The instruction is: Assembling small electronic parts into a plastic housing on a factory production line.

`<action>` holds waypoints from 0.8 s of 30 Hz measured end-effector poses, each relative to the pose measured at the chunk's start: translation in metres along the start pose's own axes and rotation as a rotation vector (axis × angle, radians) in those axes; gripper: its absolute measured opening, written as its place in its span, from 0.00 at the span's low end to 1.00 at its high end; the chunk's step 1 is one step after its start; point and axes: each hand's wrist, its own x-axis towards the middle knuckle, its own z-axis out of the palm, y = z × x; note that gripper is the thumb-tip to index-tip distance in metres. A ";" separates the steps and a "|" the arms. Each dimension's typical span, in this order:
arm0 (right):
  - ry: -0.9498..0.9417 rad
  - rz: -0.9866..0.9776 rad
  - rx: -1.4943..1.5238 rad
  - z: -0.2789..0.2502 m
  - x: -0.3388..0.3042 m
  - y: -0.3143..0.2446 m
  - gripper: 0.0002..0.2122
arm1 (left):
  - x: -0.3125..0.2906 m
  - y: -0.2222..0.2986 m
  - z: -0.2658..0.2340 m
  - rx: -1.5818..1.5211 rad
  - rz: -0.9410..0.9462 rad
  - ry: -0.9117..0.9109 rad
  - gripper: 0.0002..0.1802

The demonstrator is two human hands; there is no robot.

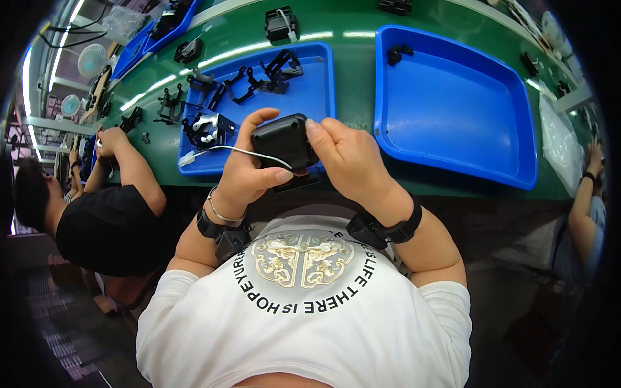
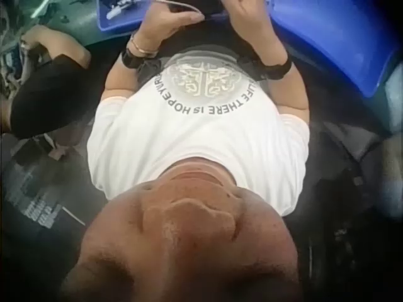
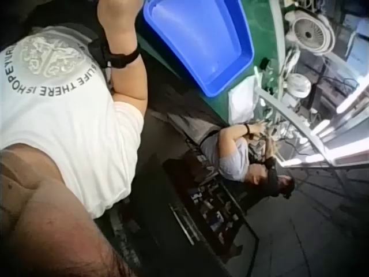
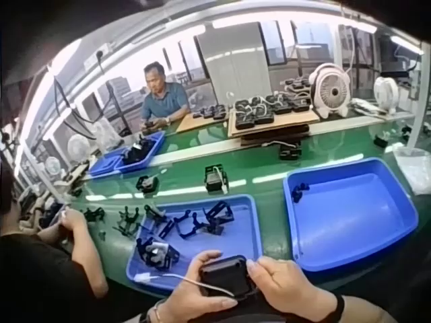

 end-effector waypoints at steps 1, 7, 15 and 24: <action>0.003 0.020 0.011 -0.001 0.000 0.001 0.17 | 0.000 0.000 0.001 0.001 0.005 0.010 0.43; -0.040 0.067 0.086 -0.001 0.001 0.005 0.18 | 0.000 -0.001 0.002 -0.095 -0.036 0.010 0.48; -0.041 0.000 0.027 -0.004 -0.004 0.009 0.16 | 0.000 0.009 0.004 -0.183 -0.151 0.035 0.41; 0.064 -0.560 -0.495 -0.015 0.000 -0.002 0.06 | 0.003 0.011 -0.004 -0.354 -0.358 0.012 0.33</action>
